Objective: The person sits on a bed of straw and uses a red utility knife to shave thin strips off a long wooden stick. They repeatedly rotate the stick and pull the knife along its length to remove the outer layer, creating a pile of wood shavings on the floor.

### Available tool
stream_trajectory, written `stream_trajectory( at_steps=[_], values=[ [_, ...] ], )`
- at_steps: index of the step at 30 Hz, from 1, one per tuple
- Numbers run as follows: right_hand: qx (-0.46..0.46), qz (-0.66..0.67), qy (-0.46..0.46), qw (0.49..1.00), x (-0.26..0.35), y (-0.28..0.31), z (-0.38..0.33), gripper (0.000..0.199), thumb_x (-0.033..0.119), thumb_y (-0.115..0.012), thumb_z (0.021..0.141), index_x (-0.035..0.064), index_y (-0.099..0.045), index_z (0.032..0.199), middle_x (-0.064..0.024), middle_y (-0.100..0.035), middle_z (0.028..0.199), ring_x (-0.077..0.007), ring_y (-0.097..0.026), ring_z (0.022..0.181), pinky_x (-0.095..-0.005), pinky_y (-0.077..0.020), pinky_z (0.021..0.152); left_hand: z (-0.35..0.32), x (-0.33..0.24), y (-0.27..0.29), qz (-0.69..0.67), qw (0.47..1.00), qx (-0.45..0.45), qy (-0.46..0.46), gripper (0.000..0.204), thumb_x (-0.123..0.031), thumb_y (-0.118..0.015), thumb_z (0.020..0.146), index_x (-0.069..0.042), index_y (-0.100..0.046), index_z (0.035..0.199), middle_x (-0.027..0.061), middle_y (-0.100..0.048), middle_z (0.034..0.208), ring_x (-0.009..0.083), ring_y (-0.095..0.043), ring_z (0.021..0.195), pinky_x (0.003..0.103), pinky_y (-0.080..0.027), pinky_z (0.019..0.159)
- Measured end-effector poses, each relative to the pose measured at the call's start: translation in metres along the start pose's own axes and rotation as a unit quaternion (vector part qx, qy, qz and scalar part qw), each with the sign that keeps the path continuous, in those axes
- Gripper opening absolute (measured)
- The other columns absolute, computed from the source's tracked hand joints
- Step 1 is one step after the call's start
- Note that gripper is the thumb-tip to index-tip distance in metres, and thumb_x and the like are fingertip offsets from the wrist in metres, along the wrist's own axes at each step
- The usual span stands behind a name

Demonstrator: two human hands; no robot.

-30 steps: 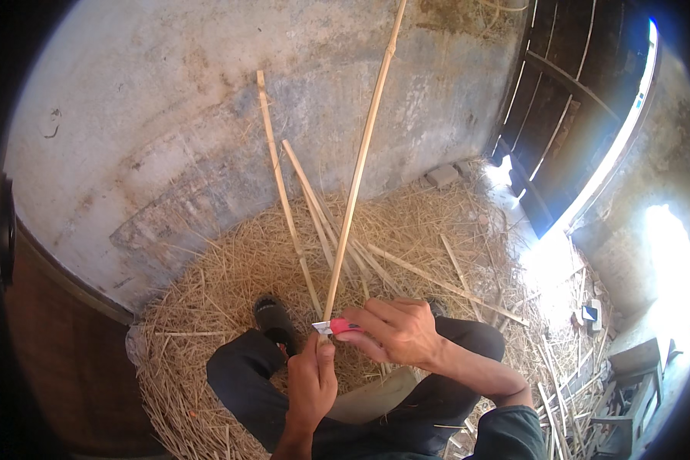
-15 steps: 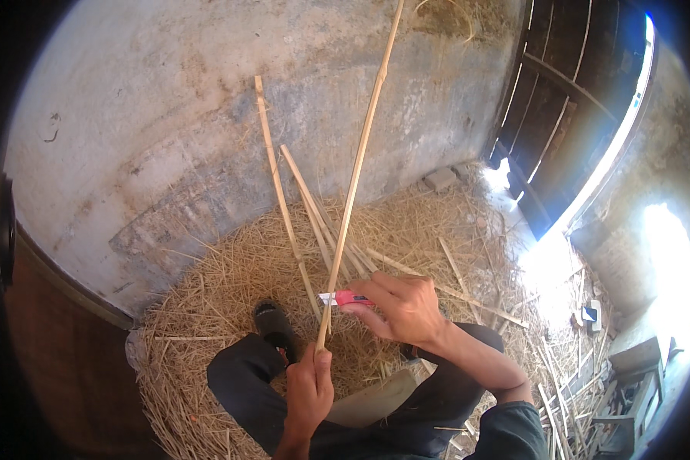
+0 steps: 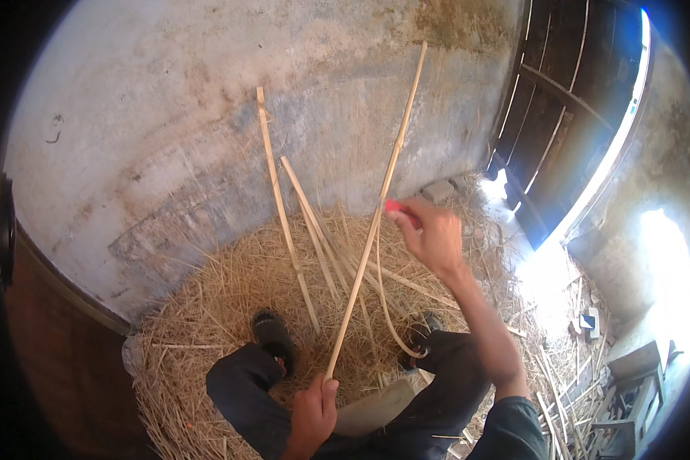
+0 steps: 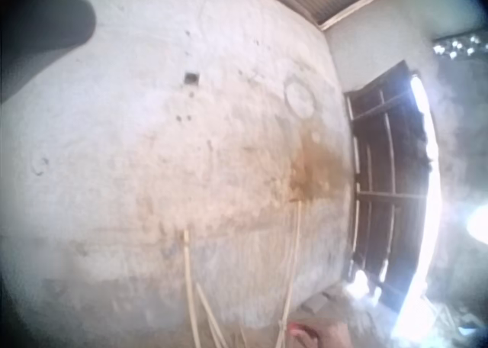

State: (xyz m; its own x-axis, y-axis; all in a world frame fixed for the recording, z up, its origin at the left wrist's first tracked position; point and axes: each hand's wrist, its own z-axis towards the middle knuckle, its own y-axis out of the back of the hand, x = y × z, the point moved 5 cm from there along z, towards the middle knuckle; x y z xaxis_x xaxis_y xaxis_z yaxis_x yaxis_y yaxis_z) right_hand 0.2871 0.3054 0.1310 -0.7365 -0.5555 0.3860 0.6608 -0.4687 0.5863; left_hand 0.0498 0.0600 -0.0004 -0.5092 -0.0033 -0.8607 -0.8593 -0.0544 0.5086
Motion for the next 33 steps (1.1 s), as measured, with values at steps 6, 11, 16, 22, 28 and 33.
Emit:
stream_trajectory(
  at_steps=[6,11,16,22,28,33],
  values=[
    [-0.001,-0.052,-0.068,0.996,-0.064,-0.006,0.034,0.032,0.039,-0.074,0.102,0.0092,-0.081,0.111,-0.0122,-0.078,0.082,-0.0265,-0.075,0.07,-0.0387,-0.0575,0.065,-0.017,0.019,-0.007,0.011,0.999,0.03,0.024,0.039,-0.031,-0.053,0.114,0.004,-0.063,0.101,0.0208,-0.054,0.059,0.0428,-0.062,0.054,0.051,-0.043,0.052],
    [-0.034,-0.034,-0.042,0.998,-0.07,-0.018,0.033,0.031,0.036,-0.073,0.102,0.0068,-0.079,0.111,-0.0118,-0.075,0.079,-0.0255,-0.072,0.07,-0.0371,-0.0544,0.068,-0.02,0.022,-0.009,0.004,0.999,0.002,0.041,0.043,-0.035,-0.053,0.114,0.004,-0.064,0.102,0.0199,-0.053,0.058,0.0398,-0.061,0.051,0.05,-0.041,0.05],
    [-0.01,0.1,-0.104,0.989,-0.079,-0.023,0.026,0.023,0.025,-0.073,0.103,0.0038,-0.077,0.11,-0.0105,-0.071,0.077,-0.0176,-0.061,0.067,-0.0331,-0.0508,0.068,-0.011,0.042,-0.011,-0.048,0.988,0.097,0.112,0.044,-0.04,-0.057,0.112,0.003,-0.062,0.115,0.0174,-0.061,0.067,0.0341,-0.067,0.062,0.046,-0.047,0.057],
    [-0.045,0.116,-0.037,0.992,-0.068,-0.015,0.02,0.021,0.02,-0.076,0.099,0.0018,-0.076,0.11,-0.0122,-0.073,0.082,-0.0179,-0.063,0.068,-0.0322,-0.0505,0.068,0.028,0.085,-0.023,-0.035,0.99,0.139,0.016,0.079,-0.058,-0.068,0.103,0.004,-0.047,0.148,0.0126,-0.071,0.089,0.0237,-0.071,0.076,0.037,-0.055,0.069],
    [-0.031,0.095,0.026,0.995,-0.021,0.006,0.009,0.024,0.02,-0.079,0.095,0.0012,-0.077,0.109,-0.0118,-0.074,0.084,-0.0188,-0.065,0.066,-0.0325,-0.0503,0.063,0.084,0.11,-0.046,0.108,0.947,0.284,0.108,0.114,-0.063,-0.082,0.09,0.006,-0.029,0.162,0.0247,-0.071,0.12,0.0356,-0.073,0.108,0.045,-0.058,0.092],
    [-0.014,0.118,0.085,0.989,0.019,0.011,-0.004,0.024,0.015,-0.081,0.093,0.0008,-0.076,0.111,-0.0121,-0.076,0.09,-0.0193,-0.073,0.072,-0.0305,-0.0585,0.064,0.141,0.07,-0.054,0.064,0.979,0.136,-0.137,0.112,-0.056,-0.085,0.089,0.002,-0.026,0.165,0.0275,-0.058,0.15,0.038,-0.056,0.144,0.046,-0.043,0.121]
  ],
)
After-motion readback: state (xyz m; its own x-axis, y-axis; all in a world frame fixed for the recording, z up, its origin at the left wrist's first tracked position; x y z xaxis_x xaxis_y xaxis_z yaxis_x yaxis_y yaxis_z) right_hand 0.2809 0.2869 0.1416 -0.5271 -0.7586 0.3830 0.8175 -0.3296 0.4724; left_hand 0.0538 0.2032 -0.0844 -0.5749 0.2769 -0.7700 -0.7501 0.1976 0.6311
